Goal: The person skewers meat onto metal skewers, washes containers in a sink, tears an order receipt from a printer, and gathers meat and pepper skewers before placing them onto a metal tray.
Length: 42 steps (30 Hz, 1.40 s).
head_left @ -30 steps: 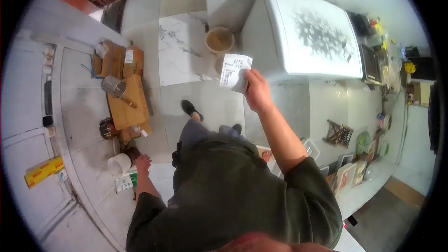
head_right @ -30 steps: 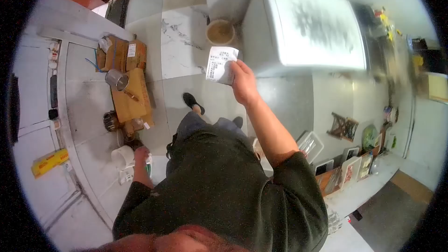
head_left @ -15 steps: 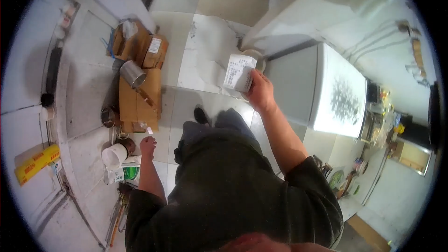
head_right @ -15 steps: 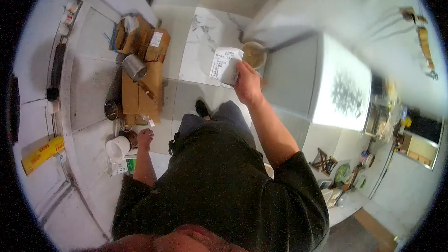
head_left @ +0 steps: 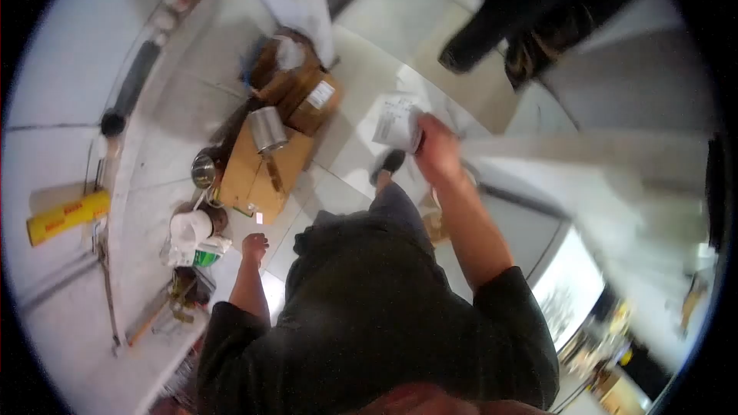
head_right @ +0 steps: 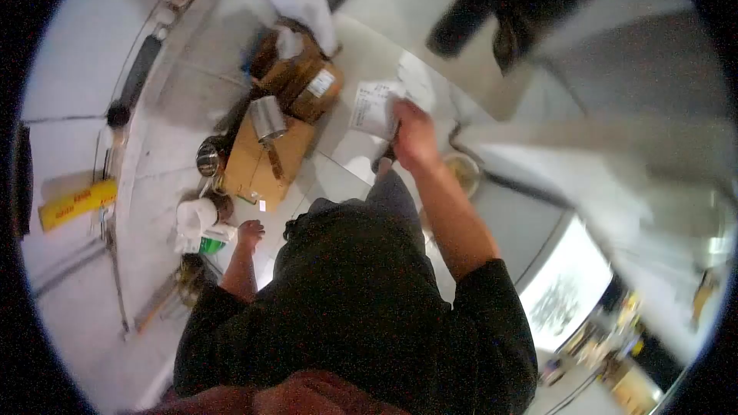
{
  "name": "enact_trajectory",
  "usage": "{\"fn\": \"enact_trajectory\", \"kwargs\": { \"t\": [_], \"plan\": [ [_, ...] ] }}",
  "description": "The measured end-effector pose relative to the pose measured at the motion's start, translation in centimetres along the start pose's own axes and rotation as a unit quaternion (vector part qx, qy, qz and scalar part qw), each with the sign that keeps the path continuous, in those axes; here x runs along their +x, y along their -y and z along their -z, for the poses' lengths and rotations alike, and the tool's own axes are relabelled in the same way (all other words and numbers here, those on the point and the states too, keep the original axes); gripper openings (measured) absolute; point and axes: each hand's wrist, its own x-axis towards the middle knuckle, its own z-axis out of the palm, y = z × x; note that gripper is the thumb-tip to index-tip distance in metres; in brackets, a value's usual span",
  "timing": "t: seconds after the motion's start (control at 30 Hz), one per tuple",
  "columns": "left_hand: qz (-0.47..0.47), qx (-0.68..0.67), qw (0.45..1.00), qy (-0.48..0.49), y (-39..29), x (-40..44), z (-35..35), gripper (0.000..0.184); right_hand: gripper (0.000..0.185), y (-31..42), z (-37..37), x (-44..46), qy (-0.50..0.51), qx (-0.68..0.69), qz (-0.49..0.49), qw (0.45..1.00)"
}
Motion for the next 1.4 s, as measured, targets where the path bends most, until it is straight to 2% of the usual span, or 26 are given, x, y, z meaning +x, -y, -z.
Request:
{"fn": "enact_trajectory", "kwargs": {
  "t": [0.1,0.23,0.27,0.33,0.37,0.43,0.5,0.53,0.57,0.6,0.67,0.7,0.73,0.77,0.83,0.87,0.93,1.0,1.07,1.1,1.17,1.2,1.3,1.33,1.37,1.4],
  "plan": [
    [0.132,-0.037,0.968,-0.211,-1.9,0.6,-6.0,0.009,0.038,6.1,-3.3,7.9,-0.015,-0.154,0.029,0.988],
    [0.151,-0.226,0.94,-0.207,-4.0,1.9,-13.1,0.008,0.037,15.1,-9.8,16.1,0.097,-0.254,0.185,0.944],
    [0.144,-0.241,0.942,-0.185,-2.0,3.3,-12.8,0.009,0.035,16.8,-11.3,17.7,0.098,-0.243,0.191,0.946],
    [0.173,-0.154,0.937,-0.263,-3.0,4.9,-16.3,0.01,0.031,20.8,-13.3,22.0,0.127,-0.301,0.242,0.913],
    [0.186,-0.11,0.929,-0.3,-3.5,6.1,-17.7,0.011,0.016,22.2,-13.5,25.2,0.101,-0.282,0.252,0.92],
    [0.191,-0.156,0.912,-0.327,-4.2,8.5,-19.9,0.015,0.019,25.1,-14.2,30.8,0.031,-0.096,0.257,0.961],
    [0.18,-0.191,0.916,-0.304,-3.8,11.7,-20.0,0.016,0.025,30.0,-14.3,36.0,-0.059,-0.179,0.325,0.927],
    [0.167,-0.266,0.91,-0.269,-3.2,13.5,-19.5,0.015,0.029,32.9,-13.9,37.2,-0.119,-0.457,0.421,0.774],
    [0.153,-0.339,0.899,-0.232,-2.7,15.5,-18.7,0.015,0.033,35.8,-13.2,38.8,-0.17,-0.681,0.472,0.533],
    [0.14,-0.407,0.882,-0.193,-3.7,17.9,-18.7,0.014,0.035,39.1,-11.0,42.8,-0.131,-0.659,0.513,0.534],
    [0.133,-0.396,0.886,-0.202,-10.3,20.5,-21.8,0.014,0.038,45.7,-7.2,48.8,-0.094,-0.557,0.52,0.64],
    [0.126,-0.391,0.888,-0.206,-13.7,21.5,-23.1,0.013,0.038,48.1,-8.0,49.6,-0.087,-0.427,0.481,0.761],
    [0.161,-0.328,0.892,-0.267,-16.9,23.5,-24.0,0.012,0.038,50.5,-8.8,50.3,-0.089,-0.263,0.449,0.849],
    [0.136,-0.279,0.902,-0.301,-20.7,25.3,-25.6,0.012,0.038,52.4,-10.9,50.0,-0.068,-0.047,0.381,0.921],
    [0.104,-0.17,0.901,-0.386,-29.8,25.1,-30.1,0.011,0.041,58.0,-7.0,54.9,-0.093,-0.041,0.368,0.924],
    [0.138,-0.204,0.89,-0.383,-28.2,26.6,-27.9,0.005,0.042,60.6,-4.1,58.8,-0.087,-0.045,0.353,0.93],
    [0.107,-0.196,0.9,-0.374,-29.6,27.5,-27.4,0.013,0.044,64.3,-1.1,66.1,-0.062,-0.036,0.319,0.945],
    [0.063,-0.029,0.889,-0.452,-30.5,29.0,-29.5,0.023,0.046,64.3,-2.8,71.3,-0.012,-0.007,0.265,0.964],
    [0.099,0.264,0.825,-0.489,-32.1,31.5,-31.7,0.028,0.046,62.6,-6.2,78.8,0.032,-0.061,0.232,0.97],
    [0.186,0.267,0.789,-0.521,-32.1,33.4,-32.4,0.026,0.045,59.7,-7.8,82.4,0.031,-0.147,0.229,0.962],
    [0.158,0.248,0.78,-0.552,-38.5,32.9,-38.9,0.03,0.043,54.3,-10.8,90.2,0.04,-0.329,0.212,0.919],
    [0.193,0.169,0.717,-0.648,-37.6,35.6,-40.5,0.028,0.042,51.8,-11.5,93.3,0.041,-0.407,0.196,0.891],
    [0.221,0.13,0.757,-0.601,-38.1,39.9,-46.3,0.033,0.039,46.5,-14.6,100.1,0.074,-0.588,0.142,0.793],
    [0.246,0.118,0.776,-0.569,-43.1,40.4,-47.0,0.029,0.038,44.5,-16.9,102.0,0.111,-0.613,0.116,0.774],
    [0.22,0.068,0.756,-0.613,-45.4,40.3,-51.6,0.031,0.038,42.9,-18.0,103.8,0.182,-0.612,0.089,0.764],
    [0.222,0.036,0.722,-0.654,-44.5,41.8,-54.0,0.03,0.037,41.5,-19.5,103.1,0.308,-0.528,-0.001,0.792]
  ]
}}
